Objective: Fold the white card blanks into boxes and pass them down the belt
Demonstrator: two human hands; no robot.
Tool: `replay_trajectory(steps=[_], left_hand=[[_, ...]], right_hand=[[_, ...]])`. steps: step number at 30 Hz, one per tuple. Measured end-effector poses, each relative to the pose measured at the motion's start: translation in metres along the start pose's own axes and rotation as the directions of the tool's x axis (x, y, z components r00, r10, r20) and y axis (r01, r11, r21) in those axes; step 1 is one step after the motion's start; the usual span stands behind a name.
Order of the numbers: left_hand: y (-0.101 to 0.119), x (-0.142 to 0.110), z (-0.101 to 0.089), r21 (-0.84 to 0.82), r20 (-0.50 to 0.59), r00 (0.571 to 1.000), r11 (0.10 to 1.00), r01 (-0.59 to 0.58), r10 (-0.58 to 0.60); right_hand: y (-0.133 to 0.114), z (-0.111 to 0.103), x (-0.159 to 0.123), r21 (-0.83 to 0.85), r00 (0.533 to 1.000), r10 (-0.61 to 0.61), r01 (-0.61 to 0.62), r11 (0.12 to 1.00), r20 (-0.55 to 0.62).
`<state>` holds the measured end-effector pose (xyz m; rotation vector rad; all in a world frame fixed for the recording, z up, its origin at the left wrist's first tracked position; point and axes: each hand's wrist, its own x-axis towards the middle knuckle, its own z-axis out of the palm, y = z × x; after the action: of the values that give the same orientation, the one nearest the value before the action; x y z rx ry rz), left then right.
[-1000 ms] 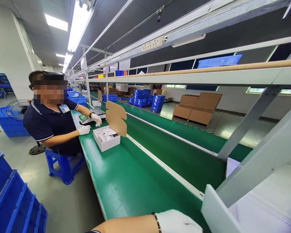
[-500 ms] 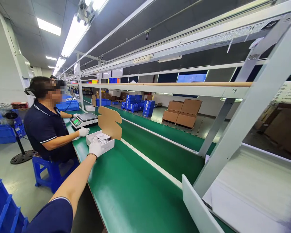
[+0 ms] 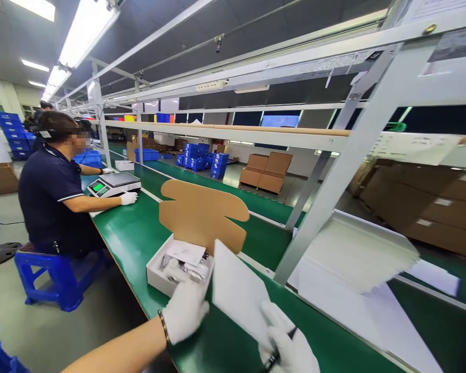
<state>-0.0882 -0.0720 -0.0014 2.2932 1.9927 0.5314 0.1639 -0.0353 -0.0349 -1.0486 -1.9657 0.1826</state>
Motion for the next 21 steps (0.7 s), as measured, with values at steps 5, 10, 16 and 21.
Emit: replay_trajectory(steps=[5,10,16,21], left_hand=[[0.043,-0.048,-0.033,-0.451,0.256,0.747,0.759,-0.469,0.614],[0.033,-0.031,-0.062,-0.452,0.206,0.906,0.857,-0.248,0.371],[0.036,0.017,0.006,-0.220,0.147,0.983,0.972,-0.078,0.112],[0.037,0.056,0.017,-0.320,0.105,0.965,0.927,-0.194,0.238]], right_hand=[[-0.041,-0.026,0.007,-0.320,0.926,-0.254,0.339,0.885,0.279],[-0.048,-0.035,-0.007,-0.387,0.837,-0.016,0.269,0.882,0.546],[-0.044,-0.024,-0.002,-0.306,0.857,0.250,-0.115,0.945,0.450],[-0.039,-0.010,0.016,-0.384,0.790,0.526,-0.401,0.832,0.315]])
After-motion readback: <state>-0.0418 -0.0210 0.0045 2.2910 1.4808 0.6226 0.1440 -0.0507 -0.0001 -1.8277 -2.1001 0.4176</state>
